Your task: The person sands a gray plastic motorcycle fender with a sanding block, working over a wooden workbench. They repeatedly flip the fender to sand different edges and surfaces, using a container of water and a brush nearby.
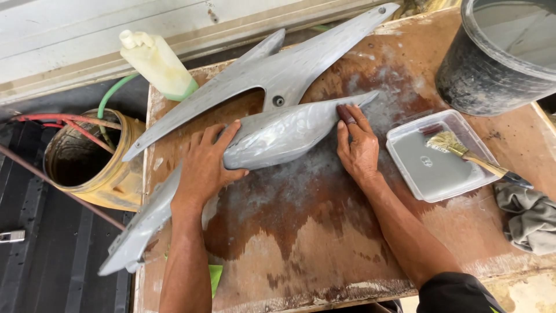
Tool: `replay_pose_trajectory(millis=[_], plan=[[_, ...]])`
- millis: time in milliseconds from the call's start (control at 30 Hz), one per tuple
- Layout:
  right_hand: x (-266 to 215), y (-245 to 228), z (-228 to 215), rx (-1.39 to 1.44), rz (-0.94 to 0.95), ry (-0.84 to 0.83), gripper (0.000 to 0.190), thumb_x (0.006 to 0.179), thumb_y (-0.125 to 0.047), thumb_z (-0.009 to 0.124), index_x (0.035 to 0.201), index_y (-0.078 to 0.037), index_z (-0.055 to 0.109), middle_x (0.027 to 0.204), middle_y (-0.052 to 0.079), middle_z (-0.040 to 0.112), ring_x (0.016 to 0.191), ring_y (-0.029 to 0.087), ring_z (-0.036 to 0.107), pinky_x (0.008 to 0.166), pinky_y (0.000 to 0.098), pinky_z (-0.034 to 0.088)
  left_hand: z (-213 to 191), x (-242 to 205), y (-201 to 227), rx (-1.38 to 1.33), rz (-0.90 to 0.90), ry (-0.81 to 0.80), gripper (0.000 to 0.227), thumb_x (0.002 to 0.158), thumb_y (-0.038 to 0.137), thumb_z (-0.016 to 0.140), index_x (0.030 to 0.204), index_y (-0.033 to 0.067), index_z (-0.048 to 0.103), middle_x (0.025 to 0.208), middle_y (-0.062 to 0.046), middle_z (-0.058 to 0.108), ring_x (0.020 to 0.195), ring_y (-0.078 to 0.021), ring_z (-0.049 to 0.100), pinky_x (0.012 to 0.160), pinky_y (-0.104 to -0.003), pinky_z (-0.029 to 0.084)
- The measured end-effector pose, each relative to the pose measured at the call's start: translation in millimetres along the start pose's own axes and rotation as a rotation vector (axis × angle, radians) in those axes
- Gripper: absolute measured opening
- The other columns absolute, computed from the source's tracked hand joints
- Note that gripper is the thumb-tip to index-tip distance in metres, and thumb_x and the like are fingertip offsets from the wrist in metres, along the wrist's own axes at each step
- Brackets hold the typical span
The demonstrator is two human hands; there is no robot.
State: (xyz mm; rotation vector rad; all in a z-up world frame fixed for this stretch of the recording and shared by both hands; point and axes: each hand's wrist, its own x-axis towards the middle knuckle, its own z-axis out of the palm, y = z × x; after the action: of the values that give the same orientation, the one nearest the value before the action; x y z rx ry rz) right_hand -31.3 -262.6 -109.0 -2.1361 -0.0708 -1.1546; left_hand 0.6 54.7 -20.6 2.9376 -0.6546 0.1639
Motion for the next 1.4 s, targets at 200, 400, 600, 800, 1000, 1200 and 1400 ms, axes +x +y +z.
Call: replay_pose_trajectory(millis=[200,400,600,800,1000,1200,1400], plan=[[-14.1,-1.1,12.1,-0.113,-0.064,-0.056,0.019,0.1,-0.015,0.067,0.112,-0.003,0.077,0.131,0.015,0.069,0.128,0.038,0.061,0.109,0.0507,0.044,-7.0,3.5,8.4,0.011,-0.078,-0.047,0.109,0.064,0.043,0.091,0.159,0.0365,0.037,0.145,-0.005,0.05,0.135,-0.0354,0.049,0.115,-0.054,0.032],[-19.5,-16.1,12.4,-0.059,-0.111,-0.098,0.024,0.1,-0.018,0.066,0.12,-0.01,0.075,0.134,0.008,0.069,0.133,0.031,0.059,0.115,0.0476,0.037,-15.1,8.3,17.4,-0.133,-0.132,-0.073,0.104,0.066,0.061,0.086,0.155,0.0294,0.042,0.145,-0.011,0.051,0.136,-0.0404,0.049,0.115,-0.058,0.034],[-20.1,-14.2,8.3,-0.041,-0.121,-0.109,0.018,0.101,-0.015,0.065,0.11,-0.007,0.077,0.132,0.01,0.071,0.131,0.032,0.062,0.113,0.0457,0.041,-3.5,19.3,3.0,-0.301,-0.237,0.041,0.058,0.104,0.07,0.024,0.137,0.036,0.057,0.128,-0.003,0.067,0.129,-0.0294,0.056,0.11,-0.053,0.035],[-21.2,-15.4,8.3,-0.06,-0.124,-0.107,0.021,0.101,-0.013,0.066,0.119,-0.009,0.076,0.132,0.009,0.071,0.131,0.03,0.062,0.114,0.0441,0.041,22.5,24.8,-9.3,-0.277,-0.128,0.244,0.038,0.105,0.053,0.045,0.12,0.0301,0.071,0.114,-0.003,0.069,0.096,-0.0384,0.071,0.091,-0.053,0.053],[-43.4,-16.0,25.8,-0.061,-0.222,-0.183,0.028,0.098,-0.014,0.066,0.124,-0.008,0.074,0.137,0.012,0.067,0.134,0.034,0.058,0.118,0.05,0.032,0.2,14.7,15.0,-0.272,-0.229,0.121,0.047,0.107,0.052,0.033,0.135,0.0302,0.063,0.132,-0.002,0.064,0.123,-0.0298,0.059,0.107,-0.052,0.036],[-25.8,-27.3,12.0,-0.071,-0.18,-0.167,0.032,0.104,-0.019,0.056,0.133,-0.01,0.069,0.143,0.008,0.064,0.138,0.029,0.055,0.121,0.0449,0.028,-12.3,17.8,22.7,-0.267,-0.271,0.073,0.046,0.102,0.043,0.039,0.137,0.0317,0.066,0.133,-0.003,0.066,0.125,-0.0306,0.056,0.106,-0.051,0.035],[-41.4,-22.0,31.7,0.0,-0.225,-0.171,0.027,0.101,-0.022,0.061,0.121,-0.01,0.074,0.143,0.013,0.063,0.137,0.036,0.055,0.12,0.05,0.029,-25.7,12.3,31.9,-0.239,-0.201,0.034,0.068,0.096,0.071,0.043,0.145,0.0273,0.059,0.144,-0.004,0.06,0.126,-0.0328,0.053,0.107,-0.055,0.035]])
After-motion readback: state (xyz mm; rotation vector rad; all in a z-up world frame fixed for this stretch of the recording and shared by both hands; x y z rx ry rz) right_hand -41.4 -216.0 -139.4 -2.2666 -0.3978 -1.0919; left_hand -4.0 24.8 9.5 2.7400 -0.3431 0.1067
